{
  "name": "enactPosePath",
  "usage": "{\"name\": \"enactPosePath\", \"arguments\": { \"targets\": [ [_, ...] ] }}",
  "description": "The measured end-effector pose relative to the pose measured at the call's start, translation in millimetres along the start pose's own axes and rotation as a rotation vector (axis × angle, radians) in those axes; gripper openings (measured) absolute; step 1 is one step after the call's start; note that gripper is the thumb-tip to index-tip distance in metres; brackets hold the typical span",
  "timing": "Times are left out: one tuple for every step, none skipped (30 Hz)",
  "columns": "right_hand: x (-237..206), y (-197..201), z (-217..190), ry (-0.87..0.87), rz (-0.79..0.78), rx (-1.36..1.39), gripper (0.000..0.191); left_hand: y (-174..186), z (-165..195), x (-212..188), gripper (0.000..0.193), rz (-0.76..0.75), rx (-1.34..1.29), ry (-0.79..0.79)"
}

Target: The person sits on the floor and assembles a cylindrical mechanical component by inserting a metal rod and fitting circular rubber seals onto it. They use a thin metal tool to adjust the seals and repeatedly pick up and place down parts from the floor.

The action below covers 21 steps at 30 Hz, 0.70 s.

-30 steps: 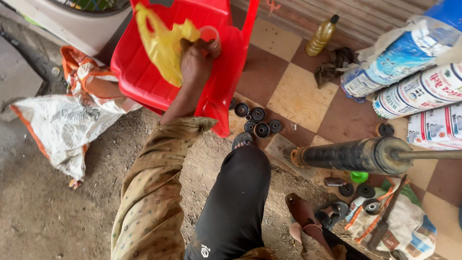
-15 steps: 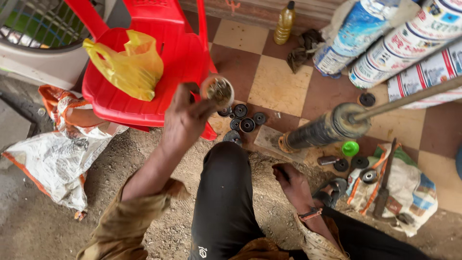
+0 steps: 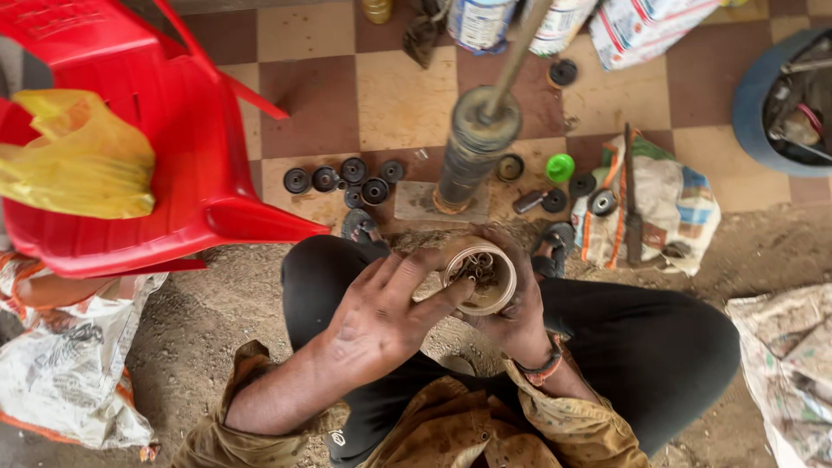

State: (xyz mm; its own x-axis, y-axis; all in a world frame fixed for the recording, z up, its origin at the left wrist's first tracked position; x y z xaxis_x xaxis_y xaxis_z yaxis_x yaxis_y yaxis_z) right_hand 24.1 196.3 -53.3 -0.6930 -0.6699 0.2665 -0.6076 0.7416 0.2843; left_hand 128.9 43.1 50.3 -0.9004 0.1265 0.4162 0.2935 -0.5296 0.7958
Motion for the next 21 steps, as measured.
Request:
{"name": "enactPosePath", "arguments": {
  "targets": [
    [-4.4,5.5,3.9,-0.038,-0.008,0.111,0.100,-2.1,2.9,2.1,0.052,0.023,-0.068,0.015],
    [-8.4,9.8,8.0,-0.073,-0.015,0.225,0.100,-4.1,5.8,3.5,0.056,0.043,-0.133,0.030],
    [-11.2,14.7,9.0,-0.016,-0.008,0.184,0.099,-7.3,7.4,4.6,0.061,0.041,-0.231,0.069],
    [-13.4,19.3,10.2,0.040,0.000,0.141,0.099,-10.5,9.1,5.0,0.066,0.035,-0.328,0.107],
    [-16.7,23.5,10.4,0.089,0.006,0.098,0.099,-13.9,10.1,5.1,0.072,0.026,-0.428,0.152],
    [-19.8,26.8,11.2,0.099,-0.003,0.118,0.100,-17.2,12.4,5.4,0.079,0.018,-0.451,0.149],
    [-21.8,29.6,11.7,0.113,-0.017,0.139,0.101,-19.9,13.6,5.1,0.087,0.016,-0.470,0.149],
    [-22.7,32.3,11.4,0.137,-0.035,0.159,0.101,-22.4,13.3,4.8,0.095,0.020,-0.483,0.146],
    [-23.3,34.5,10.6,0.151,-0.061,0.160,0.100,-27.5,11.7,3.9,0.100,-0.019,-0.531,0.166],
    [-23.4,36.6,9.0,0.160,-0.090,0.162,0.099,-33.5,9.0,2.8,0.105,-0.059,-0.580,0.190],
    [-22.9,38.0,7.1,0.170,-0.119,0.164,0.098,-41.1,5.9,0.9,0.111,-0.099,-0.629,0.216],
    [-22.1,39.5,3.5,0.202,-0.150,0.144,0.096,-47.6,3.8,-0.8,0.108,-0.069,-0.826,0.216],
    [-20.4,40.5,0.7,0.230,-0.181,0.124,0.093,-56.6,0.3,-2.5,0.106,-0.039,-1.025,0.219],
    [-18.8,41.4,-2.9,0.261,-0.213,0.105,0.090,-66.7,-1.8,-4.6,0.104,-0.005,-1.221,0.221],
    [-16.0,41.6,-4.8,0.271,-0.221,0.066,0.091,-80.0,-8.1,-8.5,0.096,0.054,-1.284,0.344],
    [-13.9,42.3,-6.8,0.280,-0.227,0.024,0.091,-94.5,-12.4,-13.1,0.089,0.112,-1.345,0.468],
    [-11.9,42.3,-8.3,0.287,-0.234,-0.018,0.091,-108.5,-16.5,-18.6,0.085,0.171,-1.404,0.594],
    [-10.3,42.7,-9.3,0.286,-0.236,-0.031,0.092,-122.6,-17.1,-23.4,0.084,0.167,-1.542,0.681],
    [-9.3,42.9,-9.9,0.285,-0.240,-0.045,0.093,-135.0,-17.2,-28.1,0.083,0.164,-1.681,0.770],
    [-8.5,42.4,-10.3,0.287,-0.246,-0.058,0.093,-144.8,-17.1,-32.4,0.083,0.164,-1.818,0.857],
    [-8.5,42.0,-10.7,0.290,-0.259,-0.073,0.095,-149.8,-18.2,-35.2,0.082,0.169,-1.809,0.883]
  ]
}}
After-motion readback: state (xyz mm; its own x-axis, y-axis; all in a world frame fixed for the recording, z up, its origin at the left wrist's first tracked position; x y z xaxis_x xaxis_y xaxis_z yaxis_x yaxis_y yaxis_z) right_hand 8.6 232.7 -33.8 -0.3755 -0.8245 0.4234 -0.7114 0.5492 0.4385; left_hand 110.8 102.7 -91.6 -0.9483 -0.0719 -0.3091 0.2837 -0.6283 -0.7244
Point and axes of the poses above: each hand's wrist, its own x-axis towards the middle knuckle, its own y-axis out of the back of the hand, z = x × y, the point moved 4 cm from there along x, towards the middle knuckle, and after that the axes turned 7 degrees about -x, right-handed, at the moved point
